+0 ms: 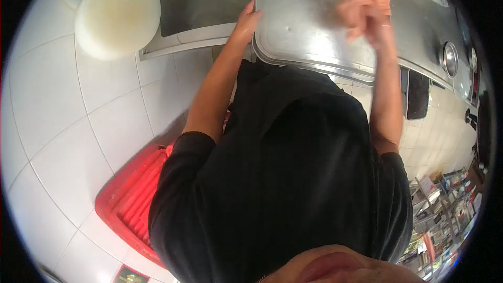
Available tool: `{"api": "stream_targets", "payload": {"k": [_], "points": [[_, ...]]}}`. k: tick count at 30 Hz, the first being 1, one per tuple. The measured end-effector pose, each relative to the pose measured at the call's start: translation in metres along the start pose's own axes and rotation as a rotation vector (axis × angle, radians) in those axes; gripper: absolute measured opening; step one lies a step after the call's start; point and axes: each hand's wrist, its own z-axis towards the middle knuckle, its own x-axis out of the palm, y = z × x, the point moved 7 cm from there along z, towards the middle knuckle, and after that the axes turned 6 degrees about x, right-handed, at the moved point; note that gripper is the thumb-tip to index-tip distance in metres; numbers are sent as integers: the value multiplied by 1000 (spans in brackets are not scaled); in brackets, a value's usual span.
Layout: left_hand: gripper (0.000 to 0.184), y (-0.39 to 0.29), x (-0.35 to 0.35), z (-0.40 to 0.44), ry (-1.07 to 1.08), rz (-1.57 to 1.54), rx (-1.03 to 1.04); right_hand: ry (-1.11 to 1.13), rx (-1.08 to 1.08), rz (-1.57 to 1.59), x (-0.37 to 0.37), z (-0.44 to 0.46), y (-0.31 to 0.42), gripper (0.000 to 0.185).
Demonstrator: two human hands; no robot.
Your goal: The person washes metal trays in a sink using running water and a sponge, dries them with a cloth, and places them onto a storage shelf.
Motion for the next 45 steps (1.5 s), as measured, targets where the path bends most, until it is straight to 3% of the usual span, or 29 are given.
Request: {"api": "stream_targets", "payload": {"k": [1, 2, 3, 4, 6, 8, 11, 14, 20, 25, 28, 32, 34, 37, 40, 43, 45], "points": [[50, 1, -2, 3, -8, 23, 12, -95, 63, -111, 35, 6, -30, 32], [49, 8, -7, 14, 28, 78, 91, 186, 278, -279, 86, 6, -54, 30], [48, 22, -18, 31, 64, 133, 171, 462, 79, -343, 142, 4, -59, 19], [47, 32, -24, 40, 99, 190, 250, 574, 47, -473, 164, 5, -97, 15], [44, 19, -21, 29, -6, 404, 170, 593, 262, -631, 192, 4, -138, 10], [44, 20, -24, 26, -63, 486, 146, 537, -138, -784, 217, 3, -122, 14], [45, 22, -26, 22, -93, 507, 178, 414, -216, -1343, 234, 4, -113, 19], [44, 17, -26, 18, -141, 592, 171, 276, -203, -1382, 242, 23, -119, 24], [47, 16, -27, 22, -128, 625, 178, 394, 215, -1359, 224, 1, -147, 31], [54, 25, -27, 26, -140, 573, 189, 206, 97, -1392, 241, 29, -127, 41], [56, 32, -30, 26, -188, 527, 199, 234, 355, -1410, 233, 31, -138, 42], [56, 41, -30, 33, -182, 501, 242, 403, 389, -1398, 224, 10, -150, 42], [57, 50, -32, 40, -202, 524, 250, 333, 432, -1373, 226, 19, -147, 41], [55, 19, -26, 17, -136, 470, 165, 171, 75, -1386, 230, 55, -139, 30], [53, 20, -26, 14, -156, 395, 96, 330, 241, -1506, 230, 46, -162, 30], [50, 31, -28, 27, -189, 571, 232, 338, 630, -1135, 224, 25, -173, 31], [49, 32, -28, 26, -151, 538, 212, 237, 416, -1285, 220, 49, -166, 31]]}}
